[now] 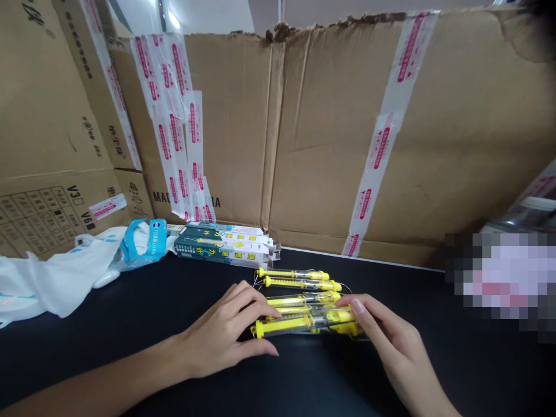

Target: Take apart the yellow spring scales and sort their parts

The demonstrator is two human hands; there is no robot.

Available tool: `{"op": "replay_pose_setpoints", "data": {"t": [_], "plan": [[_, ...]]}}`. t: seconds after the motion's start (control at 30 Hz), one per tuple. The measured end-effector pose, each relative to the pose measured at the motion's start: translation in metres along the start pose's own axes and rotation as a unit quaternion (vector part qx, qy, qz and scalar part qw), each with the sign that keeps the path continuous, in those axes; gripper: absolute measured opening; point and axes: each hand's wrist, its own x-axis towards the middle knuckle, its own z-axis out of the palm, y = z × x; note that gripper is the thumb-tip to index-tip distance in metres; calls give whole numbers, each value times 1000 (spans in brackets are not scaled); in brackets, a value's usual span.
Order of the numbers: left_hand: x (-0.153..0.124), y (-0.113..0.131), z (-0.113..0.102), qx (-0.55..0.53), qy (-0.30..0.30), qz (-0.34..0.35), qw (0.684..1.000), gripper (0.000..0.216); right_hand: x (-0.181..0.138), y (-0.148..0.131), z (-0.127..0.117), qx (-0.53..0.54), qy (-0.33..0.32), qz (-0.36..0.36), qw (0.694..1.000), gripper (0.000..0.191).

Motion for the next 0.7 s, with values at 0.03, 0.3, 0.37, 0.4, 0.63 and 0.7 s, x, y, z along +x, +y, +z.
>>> {"op": "replay_pose_setpoints", "data": {"t": [0.03, 0.3, 0.37, 0.4, 0.63, 0.7], "plan": [[0, 0, 0, -6, 4, 4, 1000, 31, 0, -1, 0, 2, 1, -3, 1000, 34], [-3, -2, 1, -85, 2, -75, 994, 23, -4, -7, 0, -22, 4, -48, 999, 29], [-3, -3, 2, -106, 5, -97, 990, 22, -4, -6, 0, -20, 1, -36, 999, 28], [-2, -4, 3, -111, 11, -101, 989, 20, -4, -5, 1, -19, 0, -26, 999, 28], [2, -7, 6, -153, 38, -117, 980, 16, -3, -3, 0, -47, -15, -16, 999, 30], [2, -6, 5, -148, 40, -114, 982, 16, -2, -5, -1, -45, -12, -23, 999, 30]]}}
